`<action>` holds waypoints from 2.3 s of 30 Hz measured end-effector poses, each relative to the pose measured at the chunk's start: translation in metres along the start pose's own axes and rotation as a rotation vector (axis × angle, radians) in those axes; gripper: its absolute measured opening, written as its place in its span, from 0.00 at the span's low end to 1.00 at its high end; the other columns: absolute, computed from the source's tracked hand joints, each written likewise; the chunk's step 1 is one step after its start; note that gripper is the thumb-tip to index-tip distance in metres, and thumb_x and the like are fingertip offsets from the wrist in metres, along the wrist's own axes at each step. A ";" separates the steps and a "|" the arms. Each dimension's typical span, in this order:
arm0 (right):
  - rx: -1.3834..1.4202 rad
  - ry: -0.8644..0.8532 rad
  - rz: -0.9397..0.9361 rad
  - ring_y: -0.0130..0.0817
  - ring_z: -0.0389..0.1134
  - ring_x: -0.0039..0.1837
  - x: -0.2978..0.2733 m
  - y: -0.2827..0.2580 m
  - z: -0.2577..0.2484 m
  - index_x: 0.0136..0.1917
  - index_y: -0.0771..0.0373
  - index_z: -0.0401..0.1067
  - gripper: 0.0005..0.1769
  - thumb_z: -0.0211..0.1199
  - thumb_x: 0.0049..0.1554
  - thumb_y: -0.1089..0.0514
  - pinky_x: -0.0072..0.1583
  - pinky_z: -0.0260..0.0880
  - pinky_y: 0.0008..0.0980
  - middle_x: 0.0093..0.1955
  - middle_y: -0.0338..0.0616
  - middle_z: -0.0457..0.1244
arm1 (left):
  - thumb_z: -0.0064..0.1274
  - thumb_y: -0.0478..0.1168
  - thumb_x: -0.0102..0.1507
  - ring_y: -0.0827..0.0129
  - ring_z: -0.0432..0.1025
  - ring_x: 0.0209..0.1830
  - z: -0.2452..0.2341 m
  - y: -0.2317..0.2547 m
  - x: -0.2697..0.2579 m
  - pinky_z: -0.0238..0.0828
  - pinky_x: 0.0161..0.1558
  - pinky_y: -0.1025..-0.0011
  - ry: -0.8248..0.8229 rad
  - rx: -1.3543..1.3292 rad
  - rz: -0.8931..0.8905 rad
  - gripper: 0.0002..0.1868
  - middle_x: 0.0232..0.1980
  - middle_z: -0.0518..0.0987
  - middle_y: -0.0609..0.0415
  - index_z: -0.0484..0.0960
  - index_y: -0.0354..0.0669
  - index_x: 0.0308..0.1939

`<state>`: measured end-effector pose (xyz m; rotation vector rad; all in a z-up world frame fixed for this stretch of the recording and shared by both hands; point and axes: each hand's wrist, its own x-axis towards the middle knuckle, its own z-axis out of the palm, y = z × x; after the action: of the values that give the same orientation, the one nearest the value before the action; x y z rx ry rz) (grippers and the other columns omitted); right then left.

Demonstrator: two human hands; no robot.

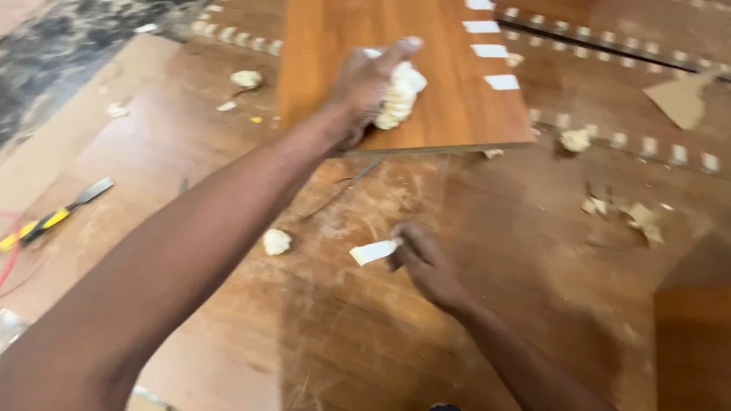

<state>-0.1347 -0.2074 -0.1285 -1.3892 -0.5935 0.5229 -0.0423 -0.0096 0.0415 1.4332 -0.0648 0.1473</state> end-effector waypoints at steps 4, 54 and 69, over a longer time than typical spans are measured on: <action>-0.784 0.559 -0.710 0.32 0.65 0.41 0.009 -0.087 -0.026 0.49 0.67 0.70 0.02 0.58 0.65 0.66 0.46 0.65 0.32 0.40 0.43 0.62 | 0.60 0.65 0.60 0.76 0.69 0.21 -0.006 -0.003 0.000 0.68 0.24 0.74 -0.143 0.062 0.033 0.28 0.26 0.76 0.58 0.79 0.41 0.34; 0.041 -0.568 0.424 0.36 0.69 0.46 0.138 -0.103 0.068 0.69 0.58 0.53 0.23 0.49 0.66 0.46 0.47 0.70 0.37 0.49 0.43 0.64 | 0.72 0.63 0.44 0.53 0.77 0.50 -0.034 0.045 0.045 0.77 0.46 0.54 0.289 1.955 -0.287 0.44 0.52 0.81 0.46 0.77 0.49 0.59; -0.350 -0.500 0.470 0.31 0.72 0.45 0.209 -0.054 -0.157 0.61 0.55 0.71 0.19 0.56 0.61 0.46 0.43 0.72 0.33 0.50 0.40 0.70 | 0.74 0.62 0.41 0.59 0.80 0.45 -0.130 0.067 0.082 0.76 0.43 0.62 -0.142 2.263 -0.246 0.39 0.45 0.85 0.53 0.81 0.58 0.54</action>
<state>0.1253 -0.1924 -0.0710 -1.7539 -0.7863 1.2116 0.0238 0.1326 0.1004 3.6795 0.2698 -0.2153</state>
